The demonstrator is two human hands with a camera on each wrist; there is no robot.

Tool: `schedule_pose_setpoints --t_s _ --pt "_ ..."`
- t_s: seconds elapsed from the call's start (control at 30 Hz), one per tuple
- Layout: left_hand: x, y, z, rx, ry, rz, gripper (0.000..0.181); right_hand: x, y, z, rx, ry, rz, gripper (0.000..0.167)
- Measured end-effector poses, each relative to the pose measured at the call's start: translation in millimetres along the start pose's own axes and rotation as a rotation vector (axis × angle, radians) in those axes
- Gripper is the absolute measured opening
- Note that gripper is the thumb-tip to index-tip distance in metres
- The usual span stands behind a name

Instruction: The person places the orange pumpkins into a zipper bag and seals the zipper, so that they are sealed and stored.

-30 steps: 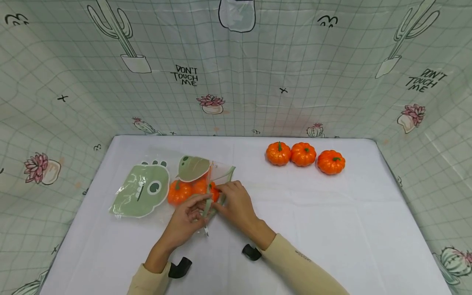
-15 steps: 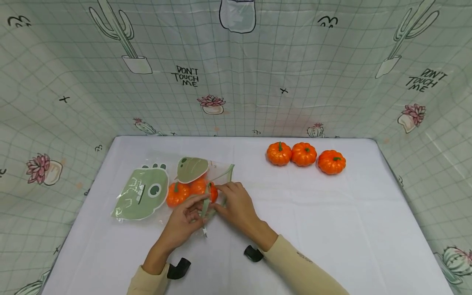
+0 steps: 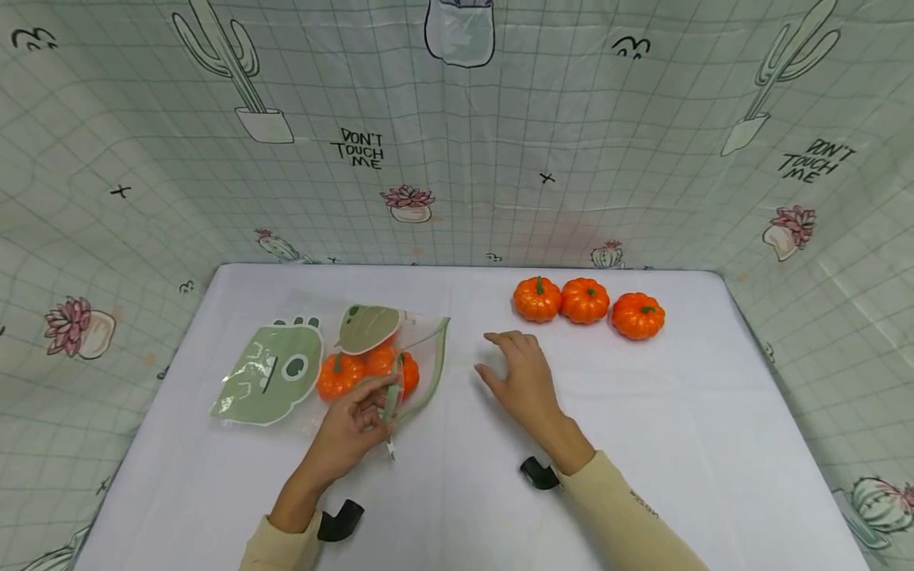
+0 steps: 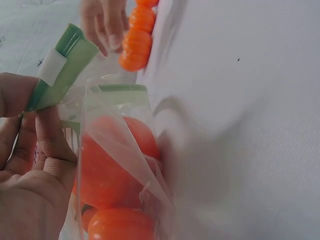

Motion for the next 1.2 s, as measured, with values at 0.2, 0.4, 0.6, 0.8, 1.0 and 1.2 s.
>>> schedule_pose_setpoints --t_s 0.2,0.4,0.6,0.8,1.0,1.2 --pt "-0.8 -0.1 -0.6 0.008 0.003 -0.018 0.063 29.2 -0.6 -20.4 0.024 0.027 0.075 0.049" --pt "-0.7 0.2 -0.9 0.017 0.003 -0.036 0.065 48.5 -1.3 -36.5 0.041 0.046 0.125 0.046" --pt "-1.9 1.3 -1.2 0.024 0.004 -0.041 0.065 61.0 -3.9 -49.4 0.056 0.060 0.155 0.045" --pt "-3.9 1.9 -1.1 0.029 0.012 -0.052 0.066 69.6 -9.4 -60.0 0.084 0.084 0.150 0.048" --pt "-4.0 3.0 -1.1 0.033 0.009 -0.069 0.066 78.1 -16.5 -67.0 0.112 0.114 0.151 0.051" --pt "-4.7 3.5 -0.7 0.021 0.011 -0.080 0.066 83.1 -23.0 -69.4 0.132 0.156 0.119 0.057"
Point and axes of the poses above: each hand's wrist, its own y-axis away from the middle knuckle, its own z-axis out of the palm, x = y × z, the point moved 6 cm from there along -y, towards the middle knuckle, and after that the axes turned 2 degrees about -y, right-handed, at the moved point
